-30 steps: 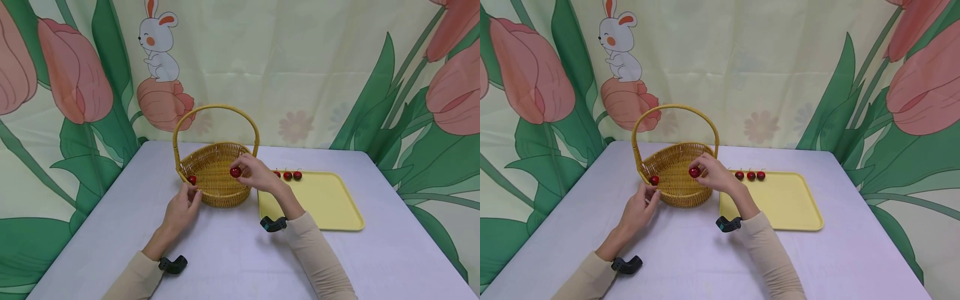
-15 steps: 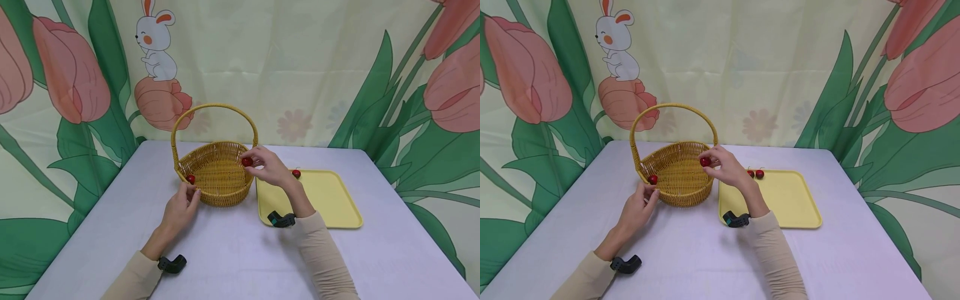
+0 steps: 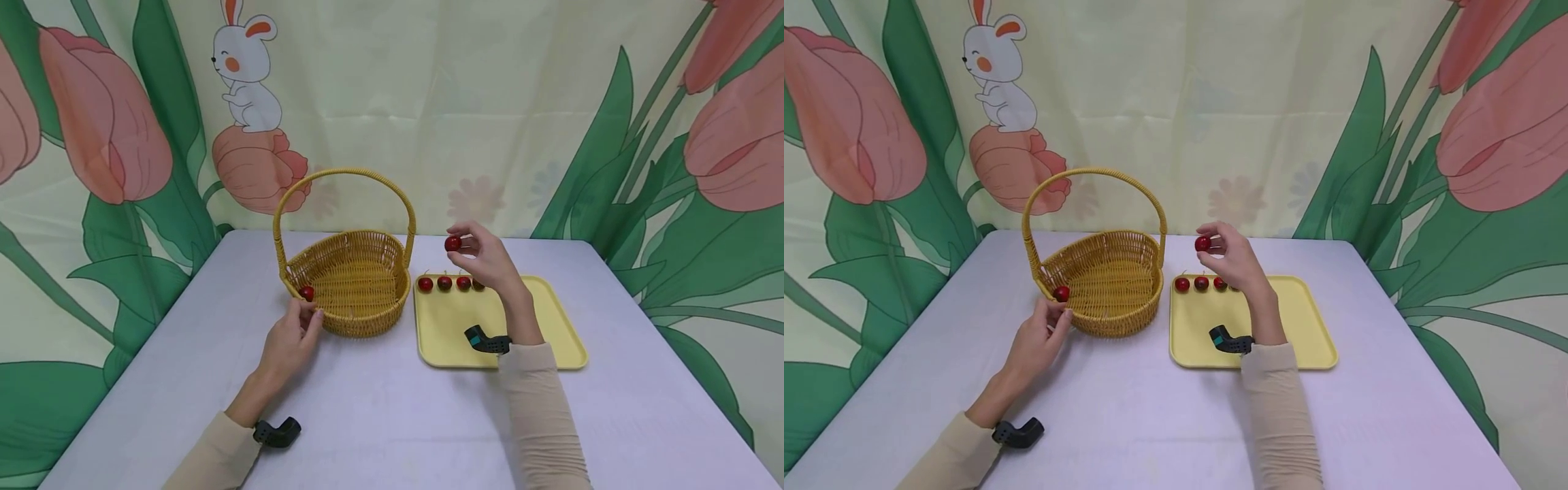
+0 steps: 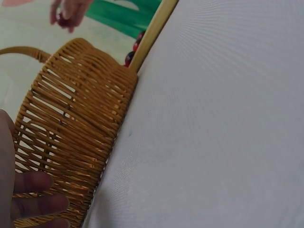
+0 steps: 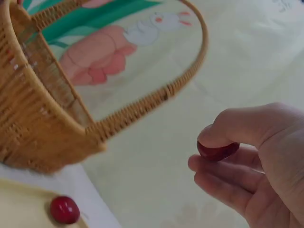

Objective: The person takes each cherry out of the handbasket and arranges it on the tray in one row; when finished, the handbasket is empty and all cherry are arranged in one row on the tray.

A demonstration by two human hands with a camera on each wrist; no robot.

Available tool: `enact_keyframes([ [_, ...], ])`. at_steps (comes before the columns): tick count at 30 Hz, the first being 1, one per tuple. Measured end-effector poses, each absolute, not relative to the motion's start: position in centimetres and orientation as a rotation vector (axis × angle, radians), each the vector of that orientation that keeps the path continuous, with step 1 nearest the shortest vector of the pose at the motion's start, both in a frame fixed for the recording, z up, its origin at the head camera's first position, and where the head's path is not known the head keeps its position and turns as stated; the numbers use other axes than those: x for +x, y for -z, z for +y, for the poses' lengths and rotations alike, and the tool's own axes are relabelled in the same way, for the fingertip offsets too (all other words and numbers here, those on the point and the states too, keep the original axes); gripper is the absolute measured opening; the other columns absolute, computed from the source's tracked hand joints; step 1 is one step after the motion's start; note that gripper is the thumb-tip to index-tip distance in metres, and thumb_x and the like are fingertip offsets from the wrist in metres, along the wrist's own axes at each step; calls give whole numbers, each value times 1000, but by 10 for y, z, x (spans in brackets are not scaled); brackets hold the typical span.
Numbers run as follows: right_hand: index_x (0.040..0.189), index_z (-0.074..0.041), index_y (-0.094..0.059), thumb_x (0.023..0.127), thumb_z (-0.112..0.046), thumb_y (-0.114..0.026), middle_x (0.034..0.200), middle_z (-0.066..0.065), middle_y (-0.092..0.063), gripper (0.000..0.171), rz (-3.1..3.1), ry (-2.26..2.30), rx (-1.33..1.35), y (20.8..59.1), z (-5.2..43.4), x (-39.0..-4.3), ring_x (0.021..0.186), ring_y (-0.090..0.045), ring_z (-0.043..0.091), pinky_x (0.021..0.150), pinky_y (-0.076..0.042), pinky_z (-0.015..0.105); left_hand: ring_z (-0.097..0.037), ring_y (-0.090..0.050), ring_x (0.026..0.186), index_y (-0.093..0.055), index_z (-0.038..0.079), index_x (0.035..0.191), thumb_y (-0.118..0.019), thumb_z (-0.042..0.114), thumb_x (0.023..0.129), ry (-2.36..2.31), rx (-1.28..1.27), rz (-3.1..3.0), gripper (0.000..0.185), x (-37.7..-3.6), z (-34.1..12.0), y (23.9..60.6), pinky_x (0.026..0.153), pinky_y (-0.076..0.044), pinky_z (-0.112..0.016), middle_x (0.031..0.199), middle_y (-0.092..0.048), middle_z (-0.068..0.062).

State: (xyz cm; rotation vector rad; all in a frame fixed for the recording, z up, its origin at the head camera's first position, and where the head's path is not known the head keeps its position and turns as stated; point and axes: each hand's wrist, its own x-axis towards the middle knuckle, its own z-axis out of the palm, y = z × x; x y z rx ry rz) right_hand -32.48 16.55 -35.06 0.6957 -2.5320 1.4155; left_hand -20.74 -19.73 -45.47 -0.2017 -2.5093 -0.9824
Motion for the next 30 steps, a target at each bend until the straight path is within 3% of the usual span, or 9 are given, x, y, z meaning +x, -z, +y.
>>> enact_keyframes([
  [3, 131, -9, -59, 94, -14, -69, 128, 15, -61, 39, -2588, -1360, 602, 359, 179, -331, 113, -65, 33, 95, -55, 46, -12, -56, 73, -53, 6, 118, -54, 28, 103, 981, -208, -2506, 27, -207, -198, 455, 63, -46, -23, 86, -64, -3],
  [9, 133, -7, -56, 94, -13, -68, 133, 19, -59, 41, -2671, -1426, 462, 372, 198, -342, 118, -63, 36, 94, -54, 47, -12, -56, 74, -52, 5, 119, -53, 29, 104, 986, -214, -2506, 28, -207, -200, 455, 64, -47, -24, 87, -64, -3],
  [14, 131, -4, -53, 94, -11, -67, 134, 21, -57, 41, -2674, -1483, 391, 380, 209, -347, 124, -60, 35, 91, -54, 34, -12, -56, 74, -52, 7, 119, -52, 29, 104, 990, -216, -2511, 27, -207, -199, 455, 64, -47, -25, 86, -63, -2],
  [21, 134, -6, -55, 95, -14, -67, 136, 19, -56, 42, -2742, -1380, 233, 395, 223, -350, 121, -59, 37, 94, -51, 48, -12, -55, 74, -52, 7, 119, -52, 29, 104, 987, -226, -2511, 26, -208, -198, 455, 64, -47, -24, 86, -63, -2],
  [30, 139, -3, -53, 97, -11, -64, 136, 23, -55, 44, -2843, -1259, 200, 411, 240, -355, 114, -61, 39, 85, -52, 38, -12, -55, 74, -52, 5, 119, -53, 27, 104, 996, -234, -2496, 27, -207, -198, 454, 63, -46, -23, 87, -63, -3],
])
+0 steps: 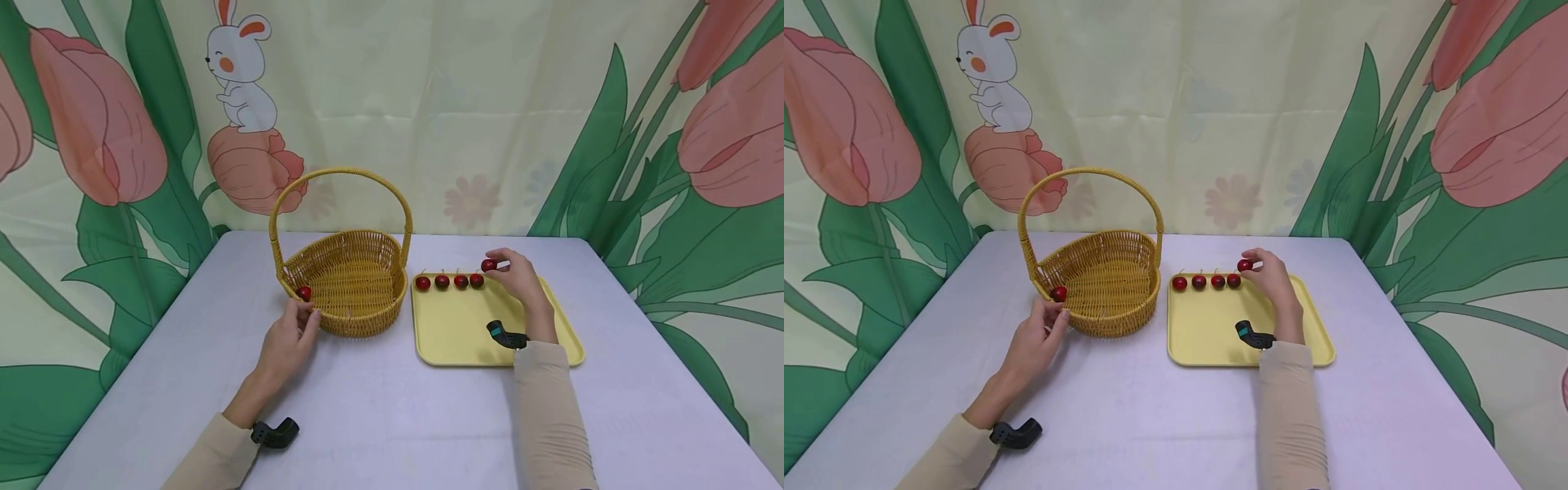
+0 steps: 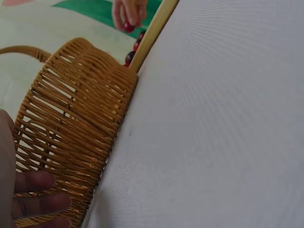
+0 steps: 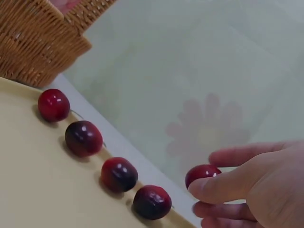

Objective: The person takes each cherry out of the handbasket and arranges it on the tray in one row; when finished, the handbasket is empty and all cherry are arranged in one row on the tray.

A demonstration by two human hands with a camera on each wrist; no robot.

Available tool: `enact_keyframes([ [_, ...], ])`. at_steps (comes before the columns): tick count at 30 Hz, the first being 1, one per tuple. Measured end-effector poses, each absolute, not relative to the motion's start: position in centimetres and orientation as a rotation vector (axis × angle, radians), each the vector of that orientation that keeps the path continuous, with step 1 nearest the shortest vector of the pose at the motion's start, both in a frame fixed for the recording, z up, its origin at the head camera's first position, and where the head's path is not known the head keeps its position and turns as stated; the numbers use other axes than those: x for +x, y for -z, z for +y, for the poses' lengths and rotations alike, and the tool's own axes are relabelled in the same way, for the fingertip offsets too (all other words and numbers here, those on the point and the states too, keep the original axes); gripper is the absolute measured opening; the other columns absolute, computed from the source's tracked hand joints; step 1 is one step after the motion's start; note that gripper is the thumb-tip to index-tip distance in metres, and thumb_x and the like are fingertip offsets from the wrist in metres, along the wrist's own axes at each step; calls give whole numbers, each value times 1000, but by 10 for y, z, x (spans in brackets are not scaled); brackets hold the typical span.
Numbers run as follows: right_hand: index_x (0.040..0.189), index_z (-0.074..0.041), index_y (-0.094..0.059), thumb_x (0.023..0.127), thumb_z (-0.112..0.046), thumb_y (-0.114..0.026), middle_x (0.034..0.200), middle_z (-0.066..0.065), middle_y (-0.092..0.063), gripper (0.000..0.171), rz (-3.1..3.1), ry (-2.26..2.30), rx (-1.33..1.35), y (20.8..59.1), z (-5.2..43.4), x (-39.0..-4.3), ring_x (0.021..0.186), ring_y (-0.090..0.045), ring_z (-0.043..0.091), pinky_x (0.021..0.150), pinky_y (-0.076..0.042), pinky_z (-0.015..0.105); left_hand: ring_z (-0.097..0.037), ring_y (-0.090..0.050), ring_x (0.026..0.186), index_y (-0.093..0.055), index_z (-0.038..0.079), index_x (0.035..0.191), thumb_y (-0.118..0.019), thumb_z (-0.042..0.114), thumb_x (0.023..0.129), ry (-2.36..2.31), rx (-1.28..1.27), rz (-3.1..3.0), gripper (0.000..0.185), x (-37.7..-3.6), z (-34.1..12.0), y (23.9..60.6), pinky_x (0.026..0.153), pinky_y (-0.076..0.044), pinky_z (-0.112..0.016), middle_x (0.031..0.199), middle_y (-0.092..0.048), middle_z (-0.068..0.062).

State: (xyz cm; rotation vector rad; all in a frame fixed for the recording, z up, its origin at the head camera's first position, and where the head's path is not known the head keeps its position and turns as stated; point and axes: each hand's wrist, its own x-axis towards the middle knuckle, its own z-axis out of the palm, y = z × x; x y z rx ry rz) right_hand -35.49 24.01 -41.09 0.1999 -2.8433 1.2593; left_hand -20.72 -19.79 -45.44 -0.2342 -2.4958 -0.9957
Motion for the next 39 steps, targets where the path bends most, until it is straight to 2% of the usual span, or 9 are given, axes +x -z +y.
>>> enact_keyframes([
  [4, 139, -1, -54, 98, -8, -62, 136, 26, -54, 43, -2880, -1203, 246, 414, 245, -357, 114, -61, 41, 84, -54, 37, -12, -55, 74, -52, 6, 119, -53, 28, 104, 1004, -232, -2492, 27, -207, -199, 455, 63, -46, -23, 87, -63, -3],
  [10, 135, 3, -53, 96, -8, -63, 136, 30, -52, 41, -2917, -1203, 253, 419, 249, -359, 118, -57, 45, 99, -48, 51, -12, -55, 74, -52, 5, 120, -54, 26, 103, 1013, -233, -2483, 27, -208, -199, 455, 64, -46, -23, 87, -64, -3],
  [14, 134, 2, -53, 97, -9, -62, 135, 29, -53, 39, -2950, -1163, 231, 425, 250, -360, 121, -54, 43, 103, -44, 54, -12, -55, 73, -52, 4, 120, -53, 27, 104, 1020, -232, -2494, 28, -207, -199, 455, 63, -46, -23, 86, -63, -3],
  [28, 136, 1, -55, 98, -6, -60, 135, 26, -55, 39, -2990, -1107, 214, 434, 249, -360, 118, -53, 39, 104, -43, 53, -12, -55, 74, -52, 4, 123, -51, 30, 104, 1018, -224, -2517, 32, -206, -197, 453, 63, -44, -24, 88, -64, -2],
  [39, 134, 2, -56, 97, -5, -61, 130, 29, -56, 38, -3001, -1077, 221, 435, 252, -360, 117, -55, 42, 102, -44, 54, -13, -54, 74, -52, 4, 123, -52, 28, 104, 1012, -229, -2521, 31, -205, -197, 453, 62, -43, -24, 87, -63, -2],
])
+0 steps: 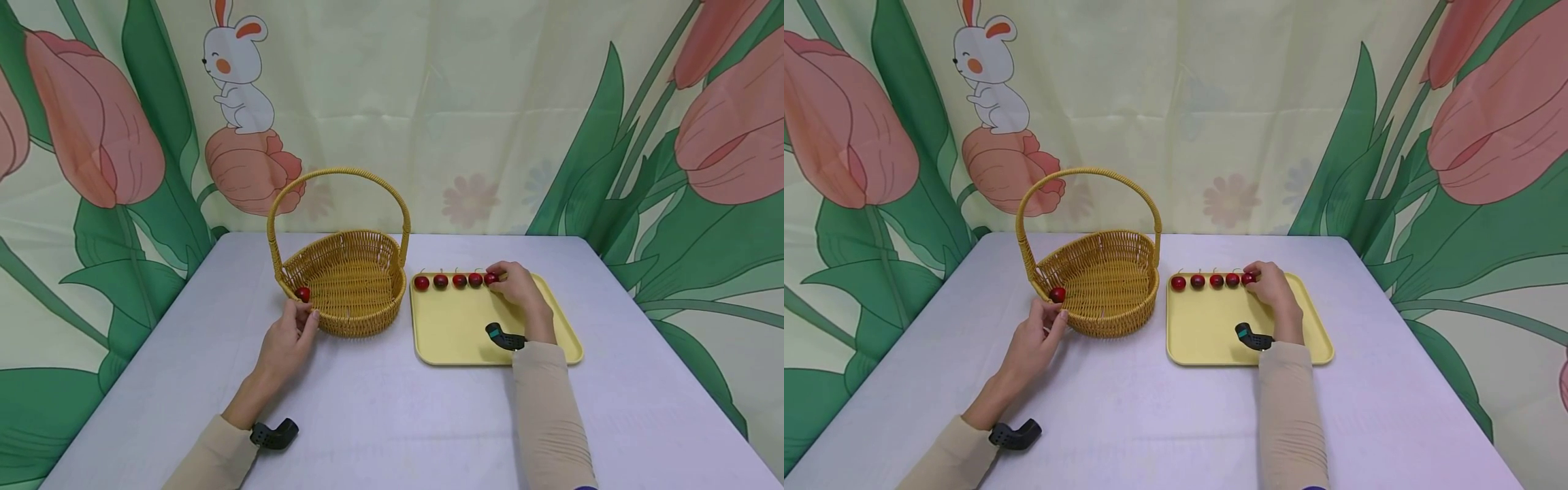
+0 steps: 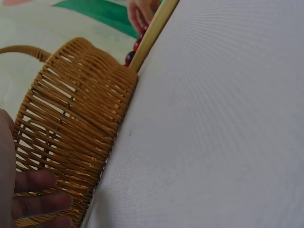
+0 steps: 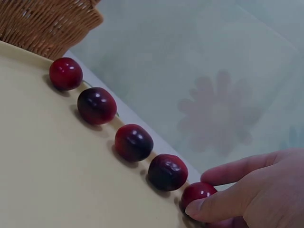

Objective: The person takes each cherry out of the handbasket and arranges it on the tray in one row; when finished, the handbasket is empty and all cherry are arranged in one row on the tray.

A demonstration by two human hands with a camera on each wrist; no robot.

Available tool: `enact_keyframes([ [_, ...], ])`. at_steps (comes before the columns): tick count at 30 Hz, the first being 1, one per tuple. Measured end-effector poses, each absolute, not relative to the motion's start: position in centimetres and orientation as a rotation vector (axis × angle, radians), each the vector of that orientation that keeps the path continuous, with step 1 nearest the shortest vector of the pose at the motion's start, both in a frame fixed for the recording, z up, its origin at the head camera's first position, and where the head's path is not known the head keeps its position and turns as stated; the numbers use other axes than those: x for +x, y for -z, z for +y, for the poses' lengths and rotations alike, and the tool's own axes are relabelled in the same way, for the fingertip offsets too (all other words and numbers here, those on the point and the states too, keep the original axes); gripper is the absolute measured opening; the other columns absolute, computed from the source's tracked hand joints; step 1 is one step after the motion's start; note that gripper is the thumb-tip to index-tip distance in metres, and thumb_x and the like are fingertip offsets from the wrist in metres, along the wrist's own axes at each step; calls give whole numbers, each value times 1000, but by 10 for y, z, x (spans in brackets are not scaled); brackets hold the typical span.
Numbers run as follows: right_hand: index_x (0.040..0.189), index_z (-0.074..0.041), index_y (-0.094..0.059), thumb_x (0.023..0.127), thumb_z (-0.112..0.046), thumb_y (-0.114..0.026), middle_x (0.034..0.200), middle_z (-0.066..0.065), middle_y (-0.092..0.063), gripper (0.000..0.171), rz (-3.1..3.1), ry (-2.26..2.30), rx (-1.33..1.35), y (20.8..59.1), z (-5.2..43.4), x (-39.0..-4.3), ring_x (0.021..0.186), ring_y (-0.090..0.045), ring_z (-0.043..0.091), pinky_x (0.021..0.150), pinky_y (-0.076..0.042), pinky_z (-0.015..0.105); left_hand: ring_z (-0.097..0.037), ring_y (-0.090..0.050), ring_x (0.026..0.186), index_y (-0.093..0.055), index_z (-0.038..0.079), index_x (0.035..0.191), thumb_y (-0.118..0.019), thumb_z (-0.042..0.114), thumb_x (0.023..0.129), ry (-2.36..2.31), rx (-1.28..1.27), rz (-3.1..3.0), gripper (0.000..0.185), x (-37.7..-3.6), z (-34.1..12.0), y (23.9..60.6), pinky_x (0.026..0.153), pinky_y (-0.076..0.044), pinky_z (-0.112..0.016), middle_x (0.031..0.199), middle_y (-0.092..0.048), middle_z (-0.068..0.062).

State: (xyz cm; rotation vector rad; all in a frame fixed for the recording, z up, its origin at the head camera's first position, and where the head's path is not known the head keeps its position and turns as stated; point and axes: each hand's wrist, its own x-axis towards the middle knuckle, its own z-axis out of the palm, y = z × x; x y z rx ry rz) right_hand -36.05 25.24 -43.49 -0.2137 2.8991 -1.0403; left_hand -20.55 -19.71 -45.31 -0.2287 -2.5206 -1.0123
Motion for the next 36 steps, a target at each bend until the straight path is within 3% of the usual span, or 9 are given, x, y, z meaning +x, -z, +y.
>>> enact_keyframes([
  [17, 144, 0, -47, 99, -7, -59, 143, 31, -45, 47, 2879, 1026, -191, 414, 251, -353, 126, -51, 47, 105, -43, 56, -13, -53, 74, -50, 8, 122, -51, 30, 105, 1007, -219, -2525, 29, -205, -198, 453, 62, -44, -24, 89, -63, -3],
  [36, 139, -3, -52, 100, -24, -59, 138, 23, -53, 45, 3048, 1103, -264, 375, 223, -341, 116, -58, 38, 91, -53, 51, -13, -55, 76, -50, 7, 122, -50, 31, 105, 1021, -215, -2532, 30, -205, -197, 453, 65, -46, -24, 90, -63, -3],
])
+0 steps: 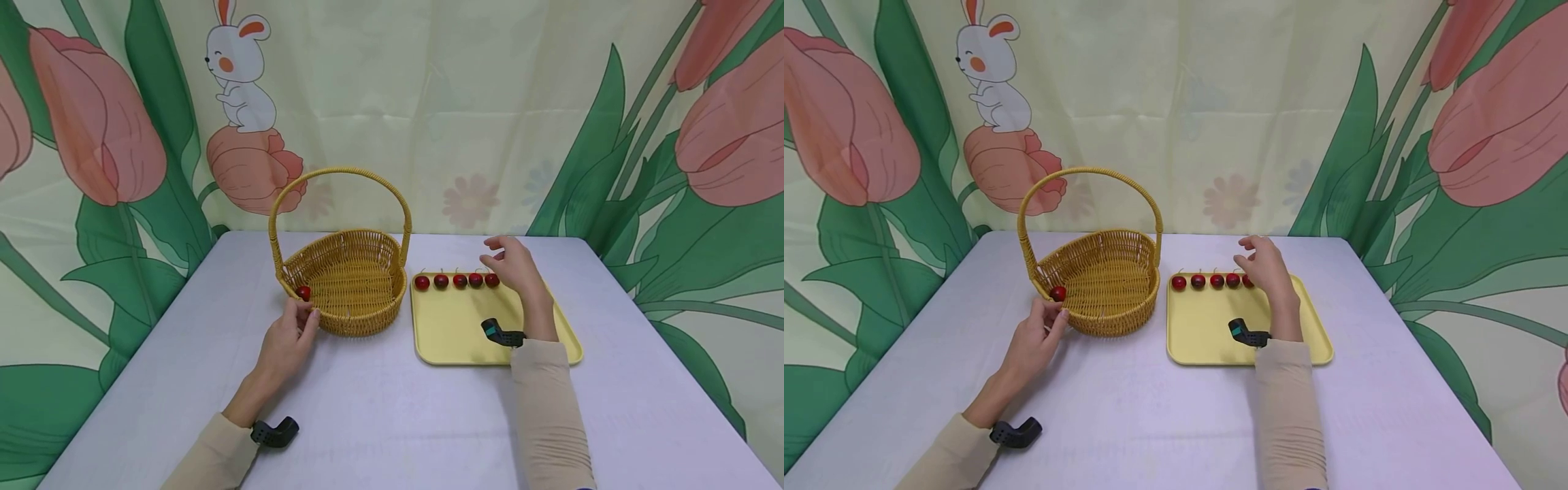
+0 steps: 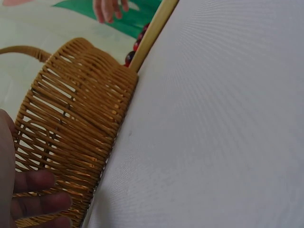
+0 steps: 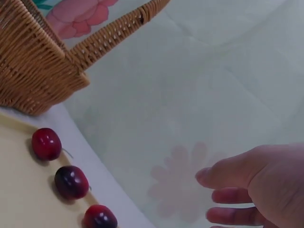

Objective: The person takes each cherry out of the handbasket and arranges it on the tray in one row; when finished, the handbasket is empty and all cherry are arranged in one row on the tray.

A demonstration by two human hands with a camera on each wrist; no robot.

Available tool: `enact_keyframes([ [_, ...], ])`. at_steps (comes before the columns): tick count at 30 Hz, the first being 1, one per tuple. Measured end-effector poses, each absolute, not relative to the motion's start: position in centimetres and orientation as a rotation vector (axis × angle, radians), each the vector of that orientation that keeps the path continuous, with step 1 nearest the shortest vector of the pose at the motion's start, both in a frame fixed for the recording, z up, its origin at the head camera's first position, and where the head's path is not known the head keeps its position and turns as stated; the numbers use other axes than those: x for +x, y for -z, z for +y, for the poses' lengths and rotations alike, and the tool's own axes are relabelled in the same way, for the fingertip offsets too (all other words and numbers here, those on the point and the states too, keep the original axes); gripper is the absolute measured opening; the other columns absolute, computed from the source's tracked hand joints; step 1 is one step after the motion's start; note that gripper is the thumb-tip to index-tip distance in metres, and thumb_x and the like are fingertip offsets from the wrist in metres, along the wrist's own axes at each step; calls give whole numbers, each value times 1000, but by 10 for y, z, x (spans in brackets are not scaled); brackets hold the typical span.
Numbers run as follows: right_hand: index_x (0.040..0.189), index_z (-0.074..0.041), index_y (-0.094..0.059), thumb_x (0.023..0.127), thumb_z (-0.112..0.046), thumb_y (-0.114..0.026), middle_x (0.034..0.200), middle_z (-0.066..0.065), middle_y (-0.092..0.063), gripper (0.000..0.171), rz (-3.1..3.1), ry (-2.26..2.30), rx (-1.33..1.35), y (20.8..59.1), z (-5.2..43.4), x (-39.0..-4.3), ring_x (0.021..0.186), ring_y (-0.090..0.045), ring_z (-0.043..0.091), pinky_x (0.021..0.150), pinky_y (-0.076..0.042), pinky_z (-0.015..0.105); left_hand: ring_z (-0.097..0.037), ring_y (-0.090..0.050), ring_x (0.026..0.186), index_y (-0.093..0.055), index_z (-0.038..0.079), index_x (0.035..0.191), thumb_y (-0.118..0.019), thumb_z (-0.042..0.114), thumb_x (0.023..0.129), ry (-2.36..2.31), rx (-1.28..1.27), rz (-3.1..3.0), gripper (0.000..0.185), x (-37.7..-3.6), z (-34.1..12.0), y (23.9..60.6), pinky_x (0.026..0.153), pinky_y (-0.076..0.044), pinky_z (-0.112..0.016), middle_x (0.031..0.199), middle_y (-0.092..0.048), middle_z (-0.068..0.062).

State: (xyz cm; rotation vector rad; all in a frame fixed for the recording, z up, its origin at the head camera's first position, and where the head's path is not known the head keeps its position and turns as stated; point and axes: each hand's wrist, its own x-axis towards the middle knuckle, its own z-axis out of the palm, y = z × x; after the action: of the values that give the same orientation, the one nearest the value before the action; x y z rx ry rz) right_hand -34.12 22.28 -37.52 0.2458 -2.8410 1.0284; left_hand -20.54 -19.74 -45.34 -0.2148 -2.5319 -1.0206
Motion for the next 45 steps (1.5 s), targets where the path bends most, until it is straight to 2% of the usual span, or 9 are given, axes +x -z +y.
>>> enact_keyframes([
  [11, 133, -5, -57, 99, -24, -63, 130, 19, -60, 39, -2587, -1170, 400, 356, 191, -332, 112, -61, 36, 95, -52, 53, -13, -54, 76, -50, 9, 122, -53, 31, 104, 1053, -193, -2526, 29, -205, -198, 453, 66, -46, -24, 89, -62, -3],
  [21, 126, -8, -64, 94, -26, -71, 122, 15, -66, 38, -2447, -1303, 545, 347, 160, -327, 106, -66, 27, 91, -53, 39, -14, -53, 75, -50, 10, 121, -54, 29, 103, 1055, -201, -2519, 26, -206, -196, 456, 64, -44, -24, 88, -60, -3],
  [29, 122, -5, -66, 90, -19, -75, 115, 16, -69, 36, -2352, -1411, 744, 341, 128, -323, 101, -68, 28, 93, -54, 47, -14, -53, 75, -49, 11, 121, -53, 31, 104, 1051, -189, -2521, 27, -206, -197, 455, 63, -45, -24, 88, -61, -3],
  [34, 121, -2, -65, 90, -15, -75, 114, 18, -69, 35, -2342, -1445, 871, 342, 107, -321, 100, -68, 29, 92, -54, 45, -13, -54, 76, -49, 11, 122, -53, 32, 104, 1055, -180, -2525, 28, -206, -197, 456, 65, -46, -23, 90, -61, -3],
  [42, 121, -3, -66, 90, -20, -75, 114, 12, -70, 37, -2459, -1388, 991, 347, 75, -325, 103, -67, 26, 93, -54, 45, -14, -53, 75, -49, 10, 123, -53, 32, 104, 1059, -173, -2527, 30, -207, -197, 457, 65, -46, -23, 90, -60, -3],
  [45, 123, -2, -65, 90, -21, -74, 116, 14, -69, 39, -2517, -1364, 1035, 349, 63, -330, 105, -66, 26, 95, -53, 46, -14, -53, 75, -50, 8, 124, -52, 33, 104, 1056, -172, -2525, 32, -207, -197, 457, 64, -46, -23, 90, -60, -3],
])
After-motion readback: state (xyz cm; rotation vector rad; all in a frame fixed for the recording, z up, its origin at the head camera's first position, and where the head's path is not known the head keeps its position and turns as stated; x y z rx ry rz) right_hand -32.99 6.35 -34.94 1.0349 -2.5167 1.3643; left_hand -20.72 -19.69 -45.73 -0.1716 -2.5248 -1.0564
